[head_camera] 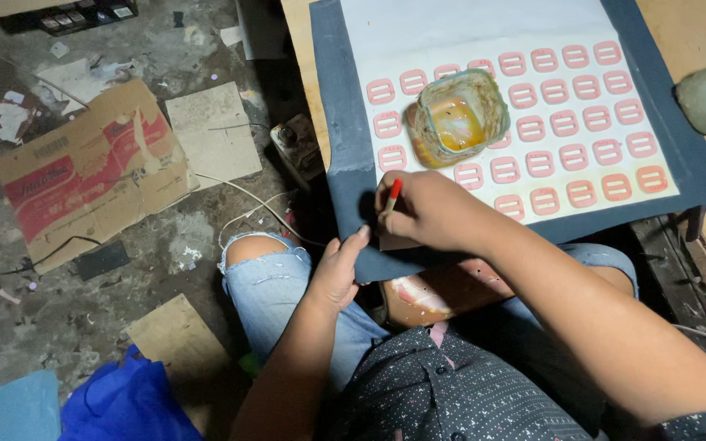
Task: The person sits at a table and uses a small brush to apply yellow paint from a container onto a sheet of paper with pre-printed pink rectangular shapes. The person repeatedly dips the brush into the paint and fills in the shapes one by one.
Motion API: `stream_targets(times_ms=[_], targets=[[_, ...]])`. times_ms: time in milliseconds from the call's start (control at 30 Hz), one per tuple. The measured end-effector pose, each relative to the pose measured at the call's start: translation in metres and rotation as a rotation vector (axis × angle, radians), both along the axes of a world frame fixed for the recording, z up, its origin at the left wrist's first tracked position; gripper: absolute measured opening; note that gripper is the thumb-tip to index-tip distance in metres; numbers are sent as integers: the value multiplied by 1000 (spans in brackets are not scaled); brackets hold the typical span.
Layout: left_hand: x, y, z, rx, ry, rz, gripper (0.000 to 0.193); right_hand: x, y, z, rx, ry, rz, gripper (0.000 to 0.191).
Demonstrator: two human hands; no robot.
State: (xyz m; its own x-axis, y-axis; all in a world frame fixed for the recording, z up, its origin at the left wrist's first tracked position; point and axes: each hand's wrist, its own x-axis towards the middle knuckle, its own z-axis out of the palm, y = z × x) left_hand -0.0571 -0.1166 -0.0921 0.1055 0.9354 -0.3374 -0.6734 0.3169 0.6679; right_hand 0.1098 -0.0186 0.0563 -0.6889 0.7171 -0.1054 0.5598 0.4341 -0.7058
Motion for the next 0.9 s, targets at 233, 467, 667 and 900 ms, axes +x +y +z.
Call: stream_targets(times_ms=[233, 467, 667, 900], targets=[[1, 0, 9, -45, 15, -8, 36, 25, -32, -2, 71, 24, 92, 25], [-2, -1, -3, -28, 110, -35, 38, 60, -46, -10, 49, 413, 14, 20], [1, 0, -4, -63, 75, -17, 38, 56, -68, -29, 190, 323, 126, 23], [-1, 0, 1, -55, 137, -32, 41, 79, -68, -20, 289, 206, 44, 22]])
